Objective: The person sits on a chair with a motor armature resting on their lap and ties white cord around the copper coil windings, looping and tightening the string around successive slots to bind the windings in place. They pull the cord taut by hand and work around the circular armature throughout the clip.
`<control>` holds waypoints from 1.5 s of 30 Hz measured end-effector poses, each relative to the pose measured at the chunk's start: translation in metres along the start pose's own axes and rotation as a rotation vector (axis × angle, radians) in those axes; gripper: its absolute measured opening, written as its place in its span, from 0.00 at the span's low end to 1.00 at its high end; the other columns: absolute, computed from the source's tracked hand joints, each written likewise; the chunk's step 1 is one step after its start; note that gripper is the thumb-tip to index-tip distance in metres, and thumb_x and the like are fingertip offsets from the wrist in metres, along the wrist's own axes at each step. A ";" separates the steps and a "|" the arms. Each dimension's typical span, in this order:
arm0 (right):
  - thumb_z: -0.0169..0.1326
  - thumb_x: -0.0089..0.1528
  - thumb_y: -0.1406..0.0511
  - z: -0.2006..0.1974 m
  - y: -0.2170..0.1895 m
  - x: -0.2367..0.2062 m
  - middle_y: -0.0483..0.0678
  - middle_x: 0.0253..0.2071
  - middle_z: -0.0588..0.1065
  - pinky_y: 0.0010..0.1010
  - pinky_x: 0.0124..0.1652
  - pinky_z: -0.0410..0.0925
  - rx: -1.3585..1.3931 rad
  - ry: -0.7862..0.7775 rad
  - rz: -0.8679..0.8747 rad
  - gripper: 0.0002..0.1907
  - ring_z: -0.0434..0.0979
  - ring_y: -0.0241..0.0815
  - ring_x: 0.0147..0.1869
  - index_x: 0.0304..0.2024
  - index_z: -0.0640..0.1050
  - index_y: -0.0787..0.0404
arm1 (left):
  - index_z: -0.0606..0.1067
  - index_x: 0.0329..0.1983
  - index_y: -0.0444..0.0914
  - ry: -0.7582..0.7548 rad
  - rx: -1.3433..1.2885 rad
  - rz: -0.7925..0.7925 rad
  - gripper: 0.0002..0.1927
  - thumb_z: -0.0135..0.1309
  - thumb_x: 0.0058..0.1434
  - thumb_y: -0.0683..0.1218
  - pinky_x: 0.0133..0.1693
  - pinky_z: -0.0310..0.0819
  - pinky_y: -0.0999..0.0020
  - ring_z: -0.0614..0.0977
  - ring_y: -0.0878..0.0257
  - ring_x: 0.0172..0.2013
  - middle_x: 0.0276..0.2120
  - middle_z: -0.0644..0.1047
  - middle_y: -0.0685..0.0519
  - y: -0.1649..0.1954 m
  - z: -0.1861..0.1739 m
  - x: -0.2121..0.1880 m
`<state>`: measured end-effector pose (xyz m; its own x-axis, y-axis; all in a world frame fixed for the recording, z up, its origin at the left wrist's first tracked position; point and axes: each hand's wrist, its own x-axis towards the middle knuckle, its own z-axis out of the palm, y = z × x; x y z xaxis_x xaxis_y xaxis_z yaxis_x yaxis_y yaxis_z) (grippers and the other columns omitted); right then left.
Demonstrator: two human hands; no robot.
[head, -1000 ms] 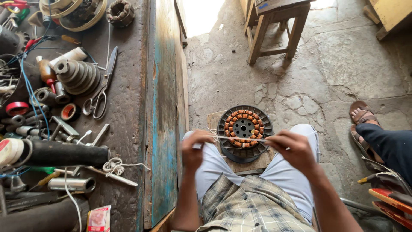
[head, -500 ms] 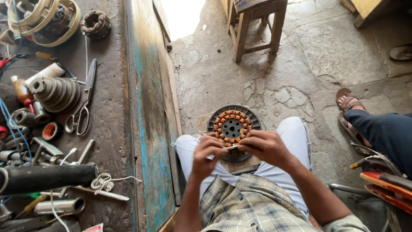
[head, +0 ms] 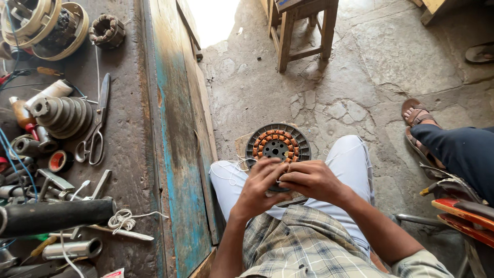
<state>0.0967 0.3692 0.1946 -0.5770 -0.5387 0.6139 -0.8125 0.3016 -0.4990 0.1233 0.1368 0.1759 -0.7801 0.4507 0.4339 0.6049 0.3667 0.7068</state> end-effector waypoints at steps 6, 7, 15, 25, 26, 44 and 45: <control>0.66 0.57 0.64 -0.045 0.019 -0.022 0.46 0.28 0.78 0.29 0.26 0.71 -0.050 0.099 0.231 0.08 0.79 0.39 0.27 0.35 0.83 0.62 | 0.81 0.39 0.40 0.636 -0.096 -0.164 0.08 0.52 0.70 0.37 0.56 0.81 0.58 0.86 0.61 0.44 0.37 0.84 0.51 -0.028 -0.054 -0.015; 0.65 0.58 0.65 -0.052 0.023 -0.027 0.46 0.29 0.78 0.30 0.27 0.71 -0.081 0.154 0.302 0.08 0.79 0.39 0.27 0.35 0.83 0.63 | 0.80 0.38 0.39 0.868 -0.139 -0.294 0.10 0.48 0.72 0.38 0.49 0.83 0.61 0.85 0.61 0.42 0.38 0.84 0.50 -0.030 -0.063 -0.017; 0.66 0.57 0.64 -0.012 -0.002 -0.005 0.46 0.30 0.78 0.29 0.28 0.72 0.020 0.079 0.129 0.08 0.79 0.38 0.29 0.35 0.83 0.61 | 0.69 0.63 0.36 0.363 0.331 0.082 0.39 0.65 0.52 0.57 0.66 0.60 0.44 0.64 0.50 0.67 0.60 0.69 0.40 0.001 -0.026 0.002; 0.64 0.58 0.66 -0.039 0.013 0.004 0.47 0.28 0.78 0.30 0.25 0.70 -0.111 0.096 0.333 0.06 0.78 0.38 0.25 0.36 0.83 0.63 | 0.81 0.38 0.34 1.063 -0.122 -0.489 0.12 0.50 0.76 0.41 0.44 0.76 0.52 0.85 0.55 0.34 0.33 0.85 0.45 -0.058 -0.067 -0.043; 0.65 0.58 0.67 -0.039 0.014 0.002 0.47 0.26 0.78 0.31 0.24 0.69 -0.130 0.109 0.420 0.06 0.76 0.39 0.22 0.36 0.84 0.63 | 0.78 0.47 0.33 1.001 0.098 -0.412 0.08 0.52 0.73 0.43 0.53 0.71 0.50 0.80 0.51 0.44 0.42 0.81 0.42 -0.057 -0.069 -0.040; 0.65 0.60 0.69 -0.034 0.024 -0.015 0.47 0.33 0.79 0.26 0.29 0.71 -0.117 0.258 0.402 0.06 0.78 0.35 0.30 0.39 0.82 0.63 | 0.77 0.53 0.37 0.913 0.369 -0.399 0.14 0.59 0.65 0.42 0.60 0.72 0.50 0.76 0.53 0.55 0.51 0.78 0.42 -0.063 -0.072 -0.024; 0.65 0.59 0.69 -0.029 0.020 -0.014 0.47 0.33 0.79 0.26 0.29 0.71 -0.061 0.218 0.368 0.07 0.79 0.35 0.30 0.39 0.82 0.63 | 0.75 0.58 0.36 0.838 0.572 -0.263 0.21 0.62 0.62 0.43 0.66 0.65 0.47 0.70 0.50 0.63 0.58 0.74 0.39 -0.057 -0.066 -0.018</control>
<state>0.0859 0.4054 0.1937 -0.8278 -0.2097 0.5204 -0.5492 0.4921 -0.6754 0.0927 0.0540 0.1650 -0.6266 -0.3265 0.7076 0.2149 0.8004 0.5597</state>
